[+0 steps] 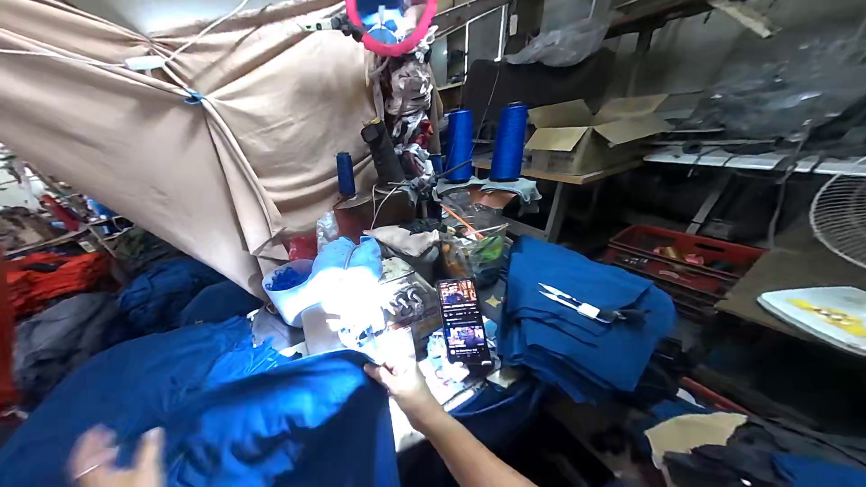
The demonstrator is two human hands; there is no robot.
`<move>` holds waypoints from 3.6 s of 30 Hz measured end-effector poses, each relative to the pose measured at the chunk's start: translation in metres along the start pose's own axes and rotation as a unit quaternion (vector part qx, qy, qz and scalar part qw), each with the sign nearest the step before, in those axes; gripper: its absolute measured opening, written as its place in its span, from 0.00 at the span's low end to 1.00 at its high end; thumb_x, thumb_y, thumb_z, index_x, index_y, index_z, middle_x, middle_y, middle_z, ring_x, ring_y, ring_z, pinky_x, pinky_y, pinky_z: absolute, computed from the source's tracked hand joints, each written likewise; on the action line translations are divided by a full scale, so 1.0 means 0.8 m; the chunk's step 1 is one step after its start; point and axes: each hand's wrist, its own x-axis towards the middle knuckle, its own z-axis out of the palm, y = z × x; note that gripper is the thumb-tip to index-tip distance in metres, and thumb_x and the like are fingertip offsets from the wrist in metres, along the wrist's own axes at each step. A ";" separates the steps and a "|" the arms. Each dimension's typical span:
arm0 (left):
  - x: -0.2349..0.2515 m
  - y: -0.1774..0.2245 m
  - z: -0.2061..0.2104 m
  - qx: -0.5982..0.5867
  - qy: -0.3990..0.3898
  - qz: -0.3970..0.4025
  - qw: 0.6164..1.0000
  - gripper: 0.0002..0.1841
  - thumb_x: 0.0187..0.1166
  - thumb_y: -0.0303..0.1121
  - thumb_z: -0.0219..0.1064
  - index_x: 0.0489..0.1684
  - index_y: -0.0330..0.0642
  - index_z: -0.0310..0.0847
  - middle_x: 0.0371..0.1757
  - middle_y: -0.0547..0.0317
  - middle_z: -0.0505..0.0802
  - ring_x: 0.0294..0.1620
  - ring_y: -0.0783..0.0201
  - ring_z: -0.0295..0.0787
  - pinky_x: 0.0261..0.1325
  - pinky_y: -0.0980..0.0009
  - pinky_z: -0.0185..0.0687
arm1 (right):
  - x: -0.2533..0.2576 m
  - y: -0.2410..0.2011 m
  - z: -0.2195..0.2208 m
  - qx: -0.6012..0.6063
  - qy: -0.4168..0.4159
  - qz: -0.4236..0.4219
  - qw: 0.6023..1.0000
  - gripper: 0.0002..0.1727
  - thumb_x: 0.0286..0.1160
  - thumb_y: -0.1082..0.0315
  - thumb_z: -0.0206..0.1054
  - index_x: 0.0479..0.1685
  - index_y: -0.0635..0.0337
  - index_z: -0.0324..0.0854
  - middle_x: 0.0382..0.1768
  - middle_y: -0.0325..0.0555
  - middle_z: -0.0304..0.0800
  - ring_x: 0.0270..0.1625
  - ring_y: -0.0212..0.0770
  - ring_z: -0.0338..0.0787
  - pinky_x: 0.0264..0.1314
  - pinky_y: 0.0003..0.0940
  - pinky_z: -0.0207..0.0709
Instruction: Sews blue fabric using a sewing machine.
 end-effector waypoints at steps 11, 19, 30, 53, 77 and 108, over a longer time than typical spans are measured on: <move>-0.055 0.076 0.192 0.077 -0.380 0.233 0.892 0.21 0.87 0.44 0.57 0.69 0.45 0.86 0.71 0.55 0.89 0.80 0.51 0.77 0.84 0.40 0.61 | -0.020 0.031 0.012 -0.092 -0.028 0.010 0.995 0.11 0.81 0.64 0.66 0.38 0.63 0.87 0.31 0.35 0.86 0.37 0.24 0.83 0.48 0.25 0.78; -0.042 0.102 0.207 0.027 -0.374 0.178 0.910 0.17 0.79 0.48 0.69 0.39 0.44 0.95 0.46 0.59 0.95 0.55 0.65 0.90 0.66 0.59 0.81 | -0.024 0.039 0.012 -0.087 -0.023 -0.046 0.995 0.11 0.79 0.63 0.68 0.36 0.63 0.88 0.29 0.35 0.87 0.35 0.22 0.83 0.45 0.22 0.79; -0.049 0.100 0.203 -0.012 -0.355 0.134 0.925 0.10 0.74 0.40 0.74 0.37 0.44 0.94 0.36 0.68 0.96 0.40 0.79 0.91 0.50 0.77 0.88 | -0.029 0.049 0.015 -0.082 0.044 -0.169 0.981 0.07 0.72 0.71 0.72 0.41 0.66 0.90 0.38 0.43 0.95 0.41 0.27 0.93 0.50 0.23 0.87; -0.077 0.090 0.185 -0.154 -0.376 0.064 0.911 0.07 0.78 0.31 0.71 0.40 0.39 0.93 0.39 0.63 0.97 0.42 0.75 0.93 0.53 0.77 0.90 | -0.057 0.039 0.037 -0.063 0.029 -0.132 0.989 0.05 0.74 0.72 0.69 0.39 0.65 0.89 0.32 0.39 0.92 0.36 0.24 0.89 0.44 0.21 0.85; -0.030 0.153 0.142 -0.143 -0.218 0.280 0.924 0.05 0.76 0.38 0.73 0.40 0.51 0.93 0.42 0.71 0.94 0.39 0.77 0.89 0.43 0.80 0.88 | -0.064 0.003 0.035 -0.005 -0.090 -0.153 0.984 0.06 0.66 0.70 0.79 0.37 0.64 0.94 0.49 0.44 0.96 0.61 0.31 0.90 0.69 0.30 0.81; 0.022 0.166 0.042 -0.217 -0.166 0.343 0.899 0.04 0.79 0.43 0.73 0.44 0.61 0.92 0.47 0.81 0.94 0.49 0.78 0.92 0.53 0.80 0.88 | -0.116 0.074 -0.015 -0.057 -0.127 0.085 0.987 0.09 0.66 0.63 0.78 0.38 0.57 0.88 0.32 0.28 0.90 0.33 0.19 0.84 0.39 0.19 0.79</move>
